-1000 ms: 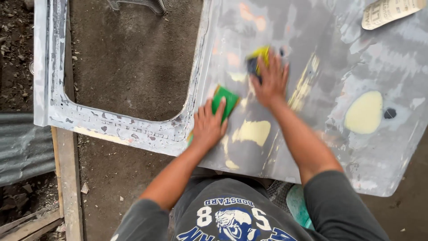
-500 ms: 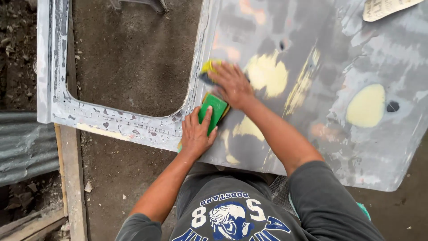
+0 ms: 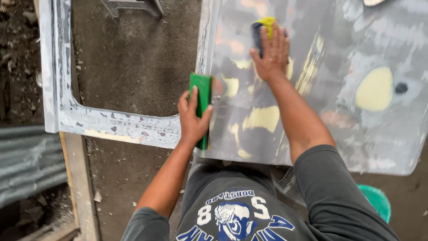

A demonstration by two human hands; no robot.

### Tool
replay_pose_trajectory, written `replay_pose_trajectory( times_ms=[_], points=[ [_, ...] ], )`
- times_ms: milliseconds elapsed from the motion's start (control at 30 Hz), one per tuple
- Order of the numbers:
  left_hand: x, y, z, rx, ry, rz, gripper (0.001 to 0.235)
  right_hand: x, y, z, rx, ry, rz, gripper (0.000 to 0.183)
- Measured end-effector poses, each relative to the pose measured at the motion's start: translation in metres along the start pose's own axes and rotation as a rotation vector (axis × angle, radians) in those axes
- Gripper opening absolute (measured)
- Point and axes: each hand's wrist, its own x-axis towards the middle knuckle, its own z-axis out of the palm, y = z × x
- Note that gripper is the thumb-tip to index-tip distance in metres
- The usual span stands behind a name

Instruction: The person scrubs a large, flat, gray surface using a green sponge and a yellow cloth. They repeatedly wipe the surface, occasionally dipping the cleaning tools into a green bucket of water to rinse them before resuming the scrubbing process.

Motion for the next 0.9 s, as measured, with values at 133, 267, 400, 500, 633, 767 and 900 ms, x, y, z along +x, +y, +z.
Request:
replay_pose_trajectory(
  times_ms=[133, 267, 400, 500, 633, 767, 900],
  points=[
    [0.044, -0.041, -0.017, -0.252, 0.024, -0.021, 0.076, -0.064, -0.072, 0.019, 0.022, -0.017, 0.029, 0.074],
    [0.069, -0.058, -0.035, -0.484, -0.073, -0.055, 0.069, -0.135, -0.141, 0.041, 0.065, 0.048, 0.154, 0.068],
    [0.072, -0.048, -0.047, -0.696, -0.127, -0.172, 0.064, -0.161, -0.195, 0.060, 0.126, 0.030, 0.180, 0.070],
    [0.074, -0.035, -0.053, -0.717, -0.170, -0.145, 0.063, -0.177, -0.194, 0.047, 0.157, -0.020, 0.005, 0.064],
    [0.073, -0.033, -0.056, -0.643, -0.232, -0.141, 0.064, -0.218, -0.150, 0.018, 0.135, -0.099, -0.091, 0.060],
    [0.069, -0.039, -0.055, -0.638, -0.281, -0.170, 0.065, -0.264, -0.067, 0.019, -0.006, 0.102, 0.324, 0.059],
    [0.060, -0.040, -0.067, -0.706, -0.322, -0.243, 0.064, -0.283, -0.045, 0.006, 0.050, 0.259, 0.603, 0.063]
  ],
)
